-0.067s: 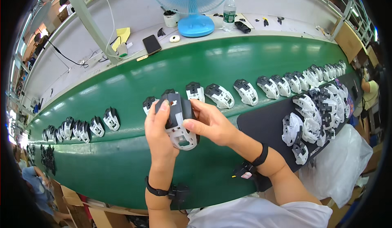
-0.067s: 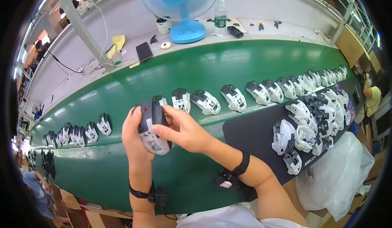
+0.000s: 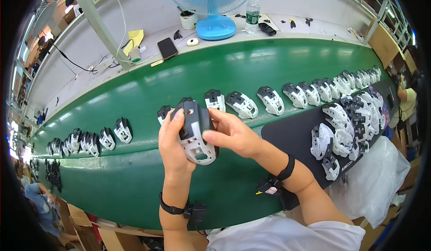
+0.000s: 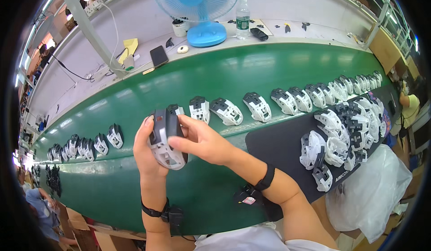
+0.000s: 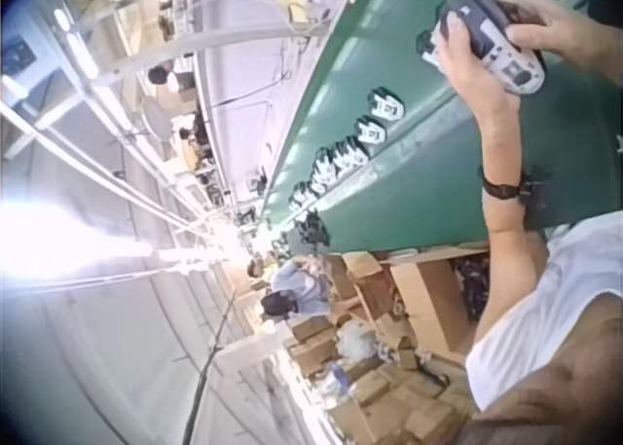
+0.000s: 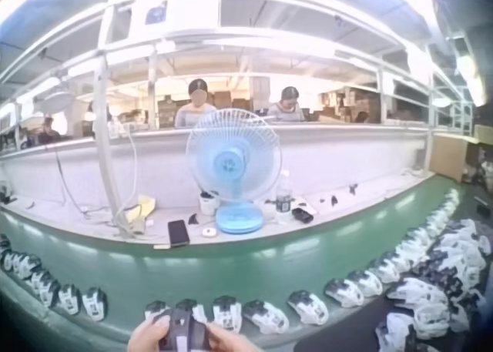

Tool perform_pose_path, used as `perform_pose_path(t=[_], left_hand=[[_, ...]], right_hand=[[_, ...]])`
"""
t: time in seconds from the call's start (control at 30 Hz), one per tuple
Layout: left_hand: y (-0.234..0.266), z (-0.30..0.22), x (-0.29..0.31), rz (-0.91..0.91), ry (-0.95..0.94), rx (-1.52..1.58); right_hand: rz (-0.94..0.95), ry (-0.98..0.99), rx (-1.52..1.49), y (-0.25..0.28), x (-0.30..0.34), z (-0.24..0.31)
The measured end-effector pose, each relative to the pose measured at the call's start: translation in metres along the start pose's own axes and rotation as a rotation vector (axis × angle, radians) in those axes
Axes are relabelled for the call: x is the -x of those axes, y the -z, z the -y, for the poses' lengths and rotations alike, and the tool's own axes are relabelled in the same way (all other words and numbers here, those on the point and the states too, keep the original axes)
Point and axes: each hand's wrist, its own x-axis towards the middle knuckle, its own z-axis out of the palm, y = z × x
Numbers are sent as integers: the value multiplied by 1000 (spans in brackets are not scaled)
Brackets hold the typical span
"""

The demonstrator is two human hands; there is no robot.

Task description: Assemble small plastic electronic components on a factory assembly line.

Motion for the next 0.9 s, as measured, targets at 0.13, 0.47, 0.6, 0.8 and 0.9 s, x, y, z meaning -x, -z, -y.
perform_pose_path(t=[0.13, 0.47, 0.6, 0.8, 0.9], left_hand=[[4, 1, -4, -20, 163, 222], [-8, 10, -1, -67, 154, 379], [3, 10, -14, -26, 239, 380], [92, -6, -53, -383, -587, -595], [134, 3, -80, -607, -691, -995]], right_hand=[[206, -75, -54, 7, 3, 7], [164, -57, -144, 19, 4, -9], [104, -124, -187, 27, 6, -2], [-292, 375, 858, -21, 56, 74], [-566, 1521, 1187, -7, 201, 104]])
